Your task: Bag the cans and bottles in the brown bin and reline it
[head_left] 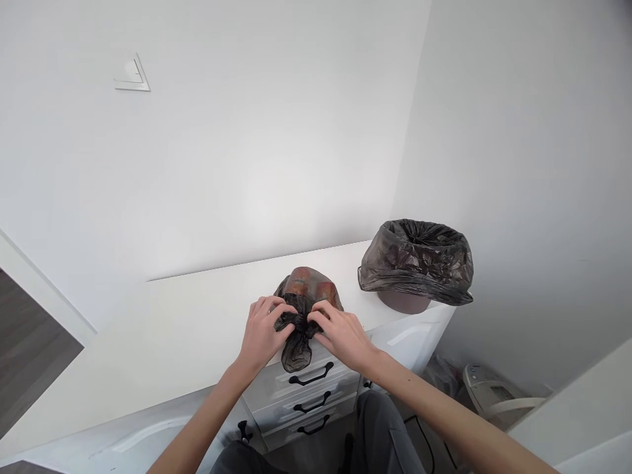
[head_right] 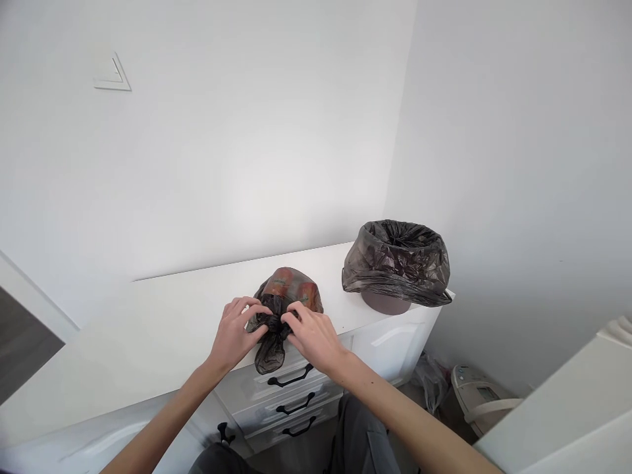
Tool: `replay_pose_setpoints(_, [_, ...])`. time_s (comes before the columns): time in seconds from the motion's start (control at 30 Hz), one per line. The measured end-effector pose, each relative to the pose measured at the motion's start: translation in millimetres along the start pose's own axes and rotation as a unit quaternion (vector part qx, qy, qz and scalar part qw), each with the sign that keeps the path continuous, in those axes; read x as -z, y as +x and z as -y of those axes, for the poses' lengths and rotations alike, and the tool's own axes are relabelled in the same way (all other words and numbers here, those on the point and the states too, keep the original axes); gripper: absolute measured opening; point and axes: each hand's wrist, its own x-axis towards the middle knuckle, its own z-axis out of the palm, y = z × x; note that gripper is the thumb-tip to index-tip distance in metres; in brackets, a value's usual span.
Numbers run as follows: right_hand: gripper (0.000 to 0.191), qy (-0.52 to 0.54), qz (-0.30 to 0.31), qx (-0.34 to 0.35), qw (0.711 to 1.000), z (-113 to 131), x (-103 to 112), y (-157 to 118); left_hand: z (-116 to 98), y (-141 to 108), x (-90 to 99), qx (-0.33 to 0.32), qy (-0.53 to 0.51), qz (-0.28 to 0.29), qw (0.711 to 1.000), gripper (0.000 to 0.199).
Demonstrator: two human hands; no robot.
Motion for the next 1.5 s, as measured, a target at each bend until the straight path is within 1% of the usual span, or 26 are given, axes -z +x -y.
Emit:
replay_pose_setpoints(0.03, [0.023, -0.004, 0.001, 0.005, 1.0, 1.3, -1.9, 0.9, -3.4, 3.0, -0.7, 0.0, -0.011, 0.004, 1.0, 0.021])
replay_pose_setpoints(0.07, [0.02, -0.006, 0.001, 0.007, 1.0, 2.0, -3.7, 1.4, -5.7, 5.8, -1.4, 0.021, -0.041, -0.001, 0.999, 0.018])
replay_pose_setpoints(0.1, [0.017, -0.004, 0.0, 0.01, 1.0, 2.4, -5.3, 1.5, -6.7, 8.0, -1.9, 0.058, -0.083, -0.011, 0.995, 0.015])
replay_pose_setpoints(0.17, [0.014, 0.009, 0.002, 0.024, 1.0, 2.7, -7.2, -0.1, -4.3, 10.8, -1.5, 0.149, -0.165, -0.037, 0.974, 0.01])
replay_pose_setpoints(0.23, [0.014, 0.023, 0.014, 0.049, 0.998, 3.0, -7.3, -3.4, 4.0, 10.7, 1.4, 0.223, -0.211, -0.056, 0.95, 0.018])
replay_pose_setpoints(0.3, [0.017, 0.022, 0.031, 0.071, 0.997, 2.4, -5.0, -7.6, 16.1, 7.7, 6.2, 0.261, -0.221, -0.058, 0.938, 0.026])
replay_pose_setpoints(0.43, [0.019, 0.0, 0.051, 0.074, 0.996, -6.7, 6.0, -15.1, 38.0, -1.1, 14.9, 0.3, -0.222, -0.06, 0.926, 0.029])
replay_pose_setpoints(0.53, [0.014, -0.01, 0.052, 0.06, 0.997, -16.0, 15.9, -20.9, 41.9, -2.8, 16.6, 0.29, -0.201, -0.069, 0.933, 0.027])
replay_pose_setpoints(0.6, [0.004, -0.026, 0.049, 0.034, 0.998, -17.0, 20.5, -24.6, 37.7, -1.0, 16.5, 0.246, -0.168, -0.072, 0.952, 0.031])
replay_pose_setpoints(0.63, [0.006, -0.031, 0.047, 0.019, 0.998, -14.9, 21.6, -25.9, 34.2, 0.2, 16.6, 0.199, -0.134, -0.063, 0.969, 0.04])
replay_pose_setpoints(0.7, [0.022, -0.028, 0.038, 0.003, 0.999, -6.1, 21.0, -25.8, 25.7, 2.5, 17.2, 0.067, -0.046, -0.017, 0.997, 0.056])
replay_pose_setpoints(0.77, [0.032, -0.016, 0.022, 0.009, 1.0, 6.0, 16.2, -21.8, 16.8, 4.1, 18.3, -0.059, 0.034, 0.042, 0.997, 0.061])
replay_pose_setpoints(0.8, [0.033, -0.013, 0.014, 0.015, 1.0, 12.0, 12.5, -18.5, 12.7, 4.8, 18.9, -0.091, 0.054, 0.06, 0.993, 0.059])
replay_pose_setpoints(0.83, [0.03, -0.013, 0.007, 0.02, 1.0, 17.1, 8.0, -14.9, 8.9, 5.4, 19.4, -0.102, 0.062, 0.068, 0.99, 0.055])
replay_pose_setpoints(0.9, [0.017, -0.025, -0.004, 0.026, 0.999, 24.1, -1.4, -8.3, 3.6, 6.9, 20.5, -0.075, 0.054, 0.067, 0.993, 0.051])
replay_pose_setpoints(0.97, [0.009, -0.042, -0.012, 0.033, 0.998, 26.7, -8.6, -5.1, 1.9, 9.3, 22.2, -0.009, 0.021, 0.061, 0.998, 0.048])
replay_pose_setpoints(1.0, [0.011, -0.05, -0.018, 0.035, 0.998, 26.8, -10.4, -5.3, 2.5, 10.9, 23.2, 0.028, -0.003, 0.06, 0.998, 0.047])
replay_pose_setpoints(1.1, [0.015, -0.052, -0.045, 0.029, 0.997, 26.8, -6.5, -10.9, 7.4, 15.7, 25.7, 0.127, -0.076, 0.074, 0.986, 0.048])
replay_pose_setpoints(1.17, [0.009, -0.034, -0.072, 0.024, 0.997, 29.7, 1.0, -15.0, 8.2, 18.4, 25.4, 0.162, -0.112, 0.089, 0.976, 0.054])
replay_pose_setpoints(1.2, [0.007, -0.022, -0.079, 0.03, 0.996, 32.5, 4.5, -16.1, 6.7, 19.5, 24.5, 0.163, -0.125, 0.09, 0.974, 0.059])
replay_pose_setpoints(1.23, [0.01, -0.01, -0.079, 0.04, 0.996, 36.3, 7.1, -16.2, 3.7, 20.5, 23.3, 0.154, -0.134, 0.087, 0.975, 0.065])
replay_pose_setpoints(1.3, [0.018, 0.009, -0.053, 0.057, 0.997, 45.9, 7.9, -14.0, -5.6, 22.3, 20.8, 0.122, -0.14, 0.065, 0.98, 0.076])
replay_pose_setpoints(1.33, [0.022, 0.017, -0.031, 0.053, 0.998, 51.1, 6.1, -11.9, -11.0, 23.2, 20.0, 0.108, -0.139, 0.053, 0.983, 0.079])
replay_pose_setpoints(1.37, [0.026, 0.025, -0.007, 0.036, 0.999, 56.1, 3.2, -9.6, -16.2, 24.0, 19.6, 0.098, -0.137, 0.043, 0.985, 0.081])
replay_pose_setpoints(1.43, [0.033, 0.041, 0.03, -0.026, 0.998, 64.5, -4.0, -4.9, -24.3, 25.3, 20.4, 0.096, -0.134, 0.033, 0.986, 0.081])
replay_pose_setpoints(1.5, [0.034, 0.058, 0.043, -0.084, 0.994, 69.8, -9.6, -1.4, -28.0, 25.9, 23.1, 0.113, -0.141, 0.03, 0.983, 0.076])
